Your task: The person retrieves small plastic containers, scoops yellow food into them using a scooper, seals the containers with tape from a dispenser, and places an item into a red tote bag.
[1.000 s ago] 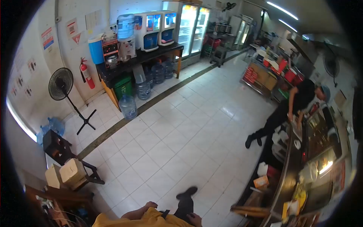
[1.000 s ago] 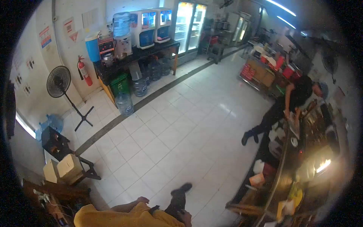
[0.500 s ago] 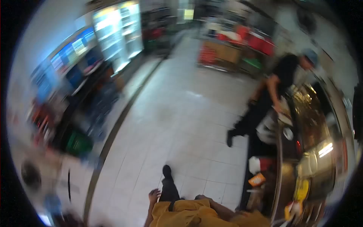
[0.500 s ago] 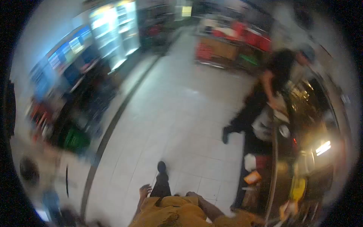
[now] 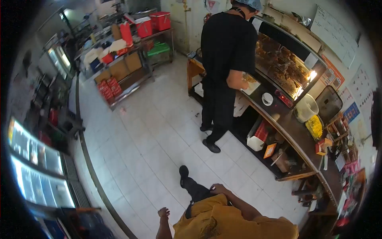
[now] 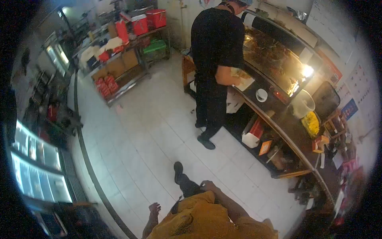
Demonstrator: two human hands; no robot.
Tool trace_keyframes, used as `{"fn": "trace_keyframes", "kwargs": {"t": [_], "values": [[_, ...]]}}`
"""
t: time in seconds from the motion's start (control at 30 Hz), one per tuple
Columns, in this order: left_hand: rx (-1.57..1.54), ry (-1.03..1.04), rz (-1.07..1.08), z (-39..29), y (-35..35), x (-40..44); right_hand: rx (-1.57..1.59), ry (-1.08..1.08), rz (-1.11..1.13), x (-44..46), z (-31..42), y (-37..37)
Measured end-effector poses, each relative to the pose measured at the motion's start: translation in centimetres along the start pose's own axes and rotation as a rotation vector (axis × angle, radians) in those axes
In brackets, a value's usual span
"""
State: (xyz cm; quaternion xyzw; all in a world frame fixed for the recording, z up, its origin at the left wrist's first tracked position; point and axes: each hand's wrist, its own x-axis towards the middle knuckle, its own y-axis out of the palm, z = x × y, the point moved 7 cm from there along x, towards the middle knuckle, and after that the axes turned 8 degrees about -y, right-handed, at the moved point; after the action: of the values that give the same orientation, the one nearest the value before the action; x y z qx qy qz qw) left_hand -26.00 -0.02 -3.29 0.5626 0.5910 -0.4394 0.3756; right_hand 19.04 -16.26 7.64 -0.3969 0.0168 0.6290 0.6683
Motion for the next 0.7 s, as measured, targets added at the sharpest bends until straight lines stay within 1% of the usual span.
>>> {"fn": "trace_keyframes", "kwargs": {"t": [0.03,0.07,0.1,0.13,0.17,0.2,0.23,0.27,0.3,0.33,0.4,0.43,0.5,0.53,0.57,0.6,0.63,0.67,0.7], "values": [[0.044,0.067,-0.066,-6.6,2.3,1.9,0.068,-0.001,-0.021,3.9,-0.3,0.5],[0.027,0.131,0.013,-12.7,5.4,3.7,0.074,0.058,-0.072,7.5,0.4,-0.1],[0.007,0.187,0.08,-18.5,8.1,4.3,0.208,0.07,-0.083,12.1,0.5,-1.3],[-0.035,0.176,0.084,-24.0,11.6,5.2,0.341,0.084,-0.095,16.6,0.8,-2.7],[-0.066,0.172,0.079,-30.0,14.9,5.1,0.168,-0.156,-0.127,23.2,0.3,-3.7],[-0.097,0.24,0.158,-35.4,18.0,5.0,-0.055,-0.397,-0.204,29.4,-0.3,-4.6],[-0.031,0.351,0.295,-40.3,20.7,4.1,-0.267,-0.603,-0.322,34.9,-0.8,-5.5],[0.08,0.436,0.323,-45.0,23.4,1.3,-0.157,-0.243,-0.365,36.3,4.6,-13.5],[0.179,0.49,0.34,-49.3,25.5,-0.2,-0.037,0.115,-0.416,35.8,12.2,-22.5],[0.197,0.539,0.36,-52.7,26.8,0.3,0.167,0.211,-0.353,39.9,14.1,-27.2],[0.166,0.514,0.243,-58.8,28.8,0.6,0.008,0.124,-0.636,47.7,19.1,-38.1],[0.103,0.466,0.257,-61.1,29.0,3.4,-0.01,0.078,-0.685,52.8,20.0,-43.0],[0.008,0.33,0.195,-65.1,28.8,10.5,0.094,0.013,-0.882,60.5,23.2,-52.2],[-0.028,0.261,0.156,-67.5,29.6,13.6,0.216,-0.002,-1.031,62.4,24.7,-56.8],[-0.091,0.224,0.123,-69.6,30.2,16.0,0.392,0.0,-1.037,65.9,24.3,-59.8],[-0.15,0.185,0.083,-71.5,30.5,17.5,0.451,0.059,-1.086,68.8,23.2,-61.6],[-0.151,0.241,0.002,-74.2,31.3,18.2,0.512,0.116,-1.138,71.6,22.3,-63.4],[-0.146,0.243,-0.003,-77.1,33.3,19.0,0.44,0.216,-1.235,73.9,21.7,-65.5],[-0.141,0.243,-0.008,-79.9,35.4,20.1,0.528,0.226,-1.22,75.7,21.9,-67.5]]}}
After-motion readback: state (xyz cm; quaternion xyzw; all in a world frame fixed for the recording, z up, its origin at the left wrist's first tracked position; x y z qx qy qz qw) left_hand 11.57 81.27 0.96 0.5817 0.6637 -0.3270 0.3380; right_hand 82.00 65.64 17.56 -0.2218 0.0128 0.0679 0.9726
